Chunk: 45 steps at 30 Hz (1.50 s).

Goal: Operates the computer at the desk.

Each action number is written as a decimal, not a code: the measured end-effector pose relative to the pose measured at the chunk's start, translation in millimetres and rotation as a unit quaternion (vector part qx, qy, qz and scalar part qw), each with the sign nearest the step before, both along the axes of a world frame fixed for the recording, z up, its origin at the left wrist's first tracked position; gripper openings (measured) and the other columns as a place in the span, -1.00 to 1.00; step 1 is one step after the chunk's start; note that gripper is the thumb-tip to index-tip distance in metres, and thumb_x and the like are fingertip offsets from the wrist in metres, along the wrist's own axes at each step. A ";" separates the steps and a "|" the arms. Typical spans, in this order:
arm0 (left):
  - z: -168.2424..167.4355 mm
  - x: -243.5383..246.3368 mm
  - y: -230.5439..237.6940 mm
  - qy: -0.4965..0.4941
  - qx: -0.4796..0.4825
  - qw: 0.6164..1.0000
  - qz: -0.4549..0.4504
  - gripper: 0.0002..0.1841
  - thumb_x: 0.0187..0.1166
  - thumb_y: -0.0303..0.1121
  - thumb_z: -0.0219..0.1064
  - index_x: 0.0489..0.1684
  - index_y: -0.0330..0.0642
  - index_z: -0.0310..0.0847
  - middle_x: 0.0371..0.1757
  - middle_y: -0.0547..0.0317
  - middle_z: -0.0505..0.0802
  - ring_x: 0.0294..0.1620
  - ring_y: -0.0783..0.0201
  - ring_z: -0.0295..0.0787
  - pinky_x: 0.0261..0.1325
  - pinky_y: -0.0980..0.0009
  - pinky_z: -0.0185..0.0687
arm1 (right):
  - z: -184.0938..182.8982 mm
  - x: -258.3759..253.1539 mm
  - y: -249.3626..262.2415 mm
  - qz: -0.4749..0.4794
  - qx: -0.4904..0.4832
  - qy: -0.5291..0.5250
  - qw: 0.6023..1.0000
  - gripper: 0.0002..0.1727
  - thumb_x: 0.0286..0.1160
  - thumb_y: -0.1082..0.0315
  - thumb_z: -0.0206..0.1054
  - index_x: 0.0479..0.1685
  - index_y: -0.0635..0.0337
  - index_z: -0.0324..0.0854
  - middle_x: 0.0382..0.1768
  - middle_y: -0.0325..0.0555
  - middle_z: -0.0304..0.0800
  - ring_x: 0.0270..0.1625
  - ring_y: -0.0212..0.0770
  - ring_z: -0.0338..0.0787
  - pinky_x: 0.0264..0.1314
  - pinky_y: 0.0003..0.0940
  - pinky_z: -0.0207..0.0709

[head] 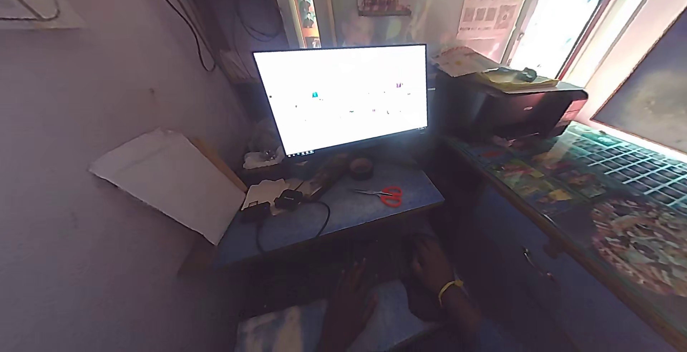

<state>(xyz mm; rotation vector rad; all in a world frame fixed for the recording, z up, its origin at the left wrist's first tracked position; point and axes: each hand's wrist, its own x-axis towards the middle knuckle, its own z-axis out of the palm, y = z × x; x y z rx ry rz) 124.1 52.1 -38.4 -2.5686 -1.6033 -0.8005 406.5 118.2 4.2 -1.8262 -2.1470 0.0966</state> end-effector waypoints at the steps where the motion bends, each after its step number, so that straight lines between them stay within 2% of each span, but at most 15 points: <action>1: 1.3 0.3 -0.5 -0.002 -0.002 1.000 0.001 -0.47 0.73 0.24 0.00 0.52 0.37 0.62 0.81 0.24 0.40 0.85 0.12 0.19 0.81 -0.11 0.08 | 0.0 0.0 0.0 -0.001 0.001 0.001 1.000 -0.40 0.54 0.02 0.19 0.58 -0.06 0.57 0.62 -0.04 0.54 0.69 0.01 0.47 0.70 -0.05 0.38; 8: 18.7 3.5 -4.1 -0.024 -0.057 0.998 0.029 -0.47 0.66 0.08 0.16 0.45 -0.01 0.68 0.73 0.01 0.50 0.79 -0.07 0.31 0.77 -0.15 0.14 | 0.9 -1.2 -1.5 -0.003 -0.011 0.003 1.000 -0.39 0.56 0.01 0.18 0.60 -0.02 0.56 0.62 0.01 0.53 0.71 0.05 0.45 0.74 -0.01 0.32; 11: 57.0 7.3 -3.8 -0.133 -0.205 0.966 0.081 -0.54 0.72 -0.12 0.19 0.45 -0.17 0.64 0.76 -0.01 0.44 0.77 0.05 0.34 0.78 0.08 0.23 | 13.0 -3.9 -0.8 -0.013 -0.063 0.001 0.998 -0.35 0.56 0.02 0.19 0.66 0.03 0.47 0.70 0.03 0.42 0.79 0.07 0.32 0.83 0.03 0.16; 14: 72.5 -3.2 0.1 -0.214 -0.225 0.947 0.084 -0.55 0.79 -0.13 0.13 0.48 -0.18 0.61 0.54 -0.01 0.68 0.56 0.14 0.60 0.66 0.15 0.43 | 14.7 -5.0 -0.7 -0.014 -0.069 0.002 0.998 -0.30 0.51 0.02 0.27 0.69 0.06 0.44 0.70 0.05 0.42 0.78 0.10 0.32 0.82 0.06 0.17; 16: 77.6 -20.7 7.2 -0.140 -0.262 0.953 0.064 -0.51 0.79 -0.03 0.11 0.52 -0.09 0.58 0.51 0.04 0.70 0.55 0.16 0.60 0.66 0.14 0.42 | 10.1 -4.3 -0.3 -0.014 -0.065 -0.005 0.998 -0.29 0.50 0.01 0.27 0.69 0.05 0.44 0.70 0.07 0.42 0.77 0.09 0.33 0.81 0.05 0.21; 18: 75.0 -42.8 18.9 -0.026 -0.256 0.965 0.040 -0.43 0.72 0.07 0.18 0.61 -0.03 0.50 0.66 0.01 0.56 0.71 0.06 0.41 0.76 0.04 0.24 | 5.0 -2.8 2.9 -0.009 -0.049 -0.006 0.999 -0.30 0.50 0.02 0.25 0.68 0.04 0.45 0.69 0.08 0.43 0.76 0.10 0.36 0.80 0.05 0.21; 21: 84.7 -71.7 34.6 0.055 -0.242 0.968 0.041 -0.13 0.42 0.21 0.46 0.78 0.16 0.29 0.85 0.02 0.28 0.85 -0.08 0.12 0.81 -0.15 0.03 | 4.5 -2.8 3.1 -0.008 -0.041 -0.001 0.999 -0.30 0.52 0.01 0.25 0.68 0.08 0.45 0.68 0.12 0.43 0.76 0.16 0.35 0.80 0.09 0.20; 23: 90.4 -90.4 45.4 0.080 -0.262 0.960 0.059 0.05 0.19 0.23 0.62 0.83 0.23 0.20 0.87 0.02 0.23 0.87 -0.13 0.05 0.80 -0.24 -0.01 | 4.4 -3.1 2.8 -0.004 -0.036 0.000 0.999 -0.31 0.53 0.03 0.21 0.68 0.09 0.44 0.69 0.11 0.43 0.76 0.16 0.35 0.80 0.11 0.20; 28: 100.4 -120.2 43.3 0.100 -0.299 0.940 0.133 0.12 -0.08 0.18 0.76 0.68 -0.08 0.39 0.48 -0.24 0.67 0.52 -0.28 0.54 0.48 -0.36 0.41 | 12.9 -6.7 -0.6 -0.008 -0.063 -0.016 0.998 -0.31 0.57 0.03 0.21 0.68 0.14 0.43 0.68 0.19 0.42 0.77 0.19 0.34 0.82 0.11 0.17; 31: 171.0 -89.4 26.5 0.137 -0.416 0.885 0.157 0.10 0.19 -0.05 0.72 0.84 0.00 0.12 0.59 -0.19 0.58 0.58 -0.22 0.48 0.54 -0.24 0.38 | 15.3 -8.0 -1.1 -0.004 -0.054 -0.032 0.998 -0.33 0.57 0.03 0.16 0.67 0.11 0.45 0.64 0.17 0.48 0.73 0.17 0.40 0.78 0.13 0.21; 34: 96.9 -125.6 31.0 0.088 -0.288 0.947 0.115 0.26 -0.21 0.14 0.84 0.77 0.03 0.27 0.50 -0.17 0.67 0.49 -0.22 0.58 0.45 -0.29 0.50 | 8.4 -6.3 -1.4 0.002 -0.039 -0.021 0.999 -0.32 0.58 0.02 0.18 0.66 0.16 0.45 0.66 0.19 0.45 0.75 0.21 0.36 0.81 0.16 0.18; 35: 87.2 -131.9 31.3 0.075 -0.286 0.949 0.108 0.33 -0.26 0.16 0.85 0.81 0.07 0.19 0.57 -0.12 0.62 0.55 -0.19 0.53 0.50 -0.29 0.46 | 5.4 -5.1 -1.0 0.004 -0.030 -0.015 0.999 -0.32 0.56 0.02 0.18 0.65 0.18 0.46 0.65 0.20 0.46 0.74 0.23 0.37 0.80 0.17 0.19; 38: 84.7 -146.0 29.5 0.008 -0.316 0.943 0.102 0.23 0.07 0.24 0.69 0.90 0.29 -0.01 0.73 0.10 0.48 0.72 0.01 0.38 0.67 -0.21 0.32 | -3.3 0.9 1.3 0.006 -0.022 -0.008 1.000 -0.27 0.52 -0.07 0.18 0.67 0.13 0.45 0.65 0.23 0.45 0.72 0.28 0.38 0.77 0.21 0.21; 41: 75.3 -158.8 28.2 -0.025 -0.268 0.955 0.126 -0.27 0.60 0.09 0.34 0.80 0.18 0.27 0.66 0.05 0.58 0.68 -0.01 0.45 0.68 -0.19 0.31 | -0.7 -2.4 2.0 0.006 -0.021 0.003 1.000 -0.30 0.52 -0.03 0.20 0.66 0.09 0.46 0.68 0.16 0.42 0.74 0.23 0.37 0.77 0.19 0.20; 45: 79.1 -149.0 22.2 0.008 -0.204 0.961 0.187 -0.50 0.68 -0.14 0.24 0.60 0.02 0.52 0.47 -0.07 0.73 0.53 -0.12 0.60 0.55 -0.25 0.43 | 2.0 -4.5 1.4 0.004 0.010 0.006 1.000 -0.34 0.54 0.02 0.19 0.64 0.07 0.50 0.63 0.16 0.49 0.70 0.24 0.43 0.75 0.18 0.25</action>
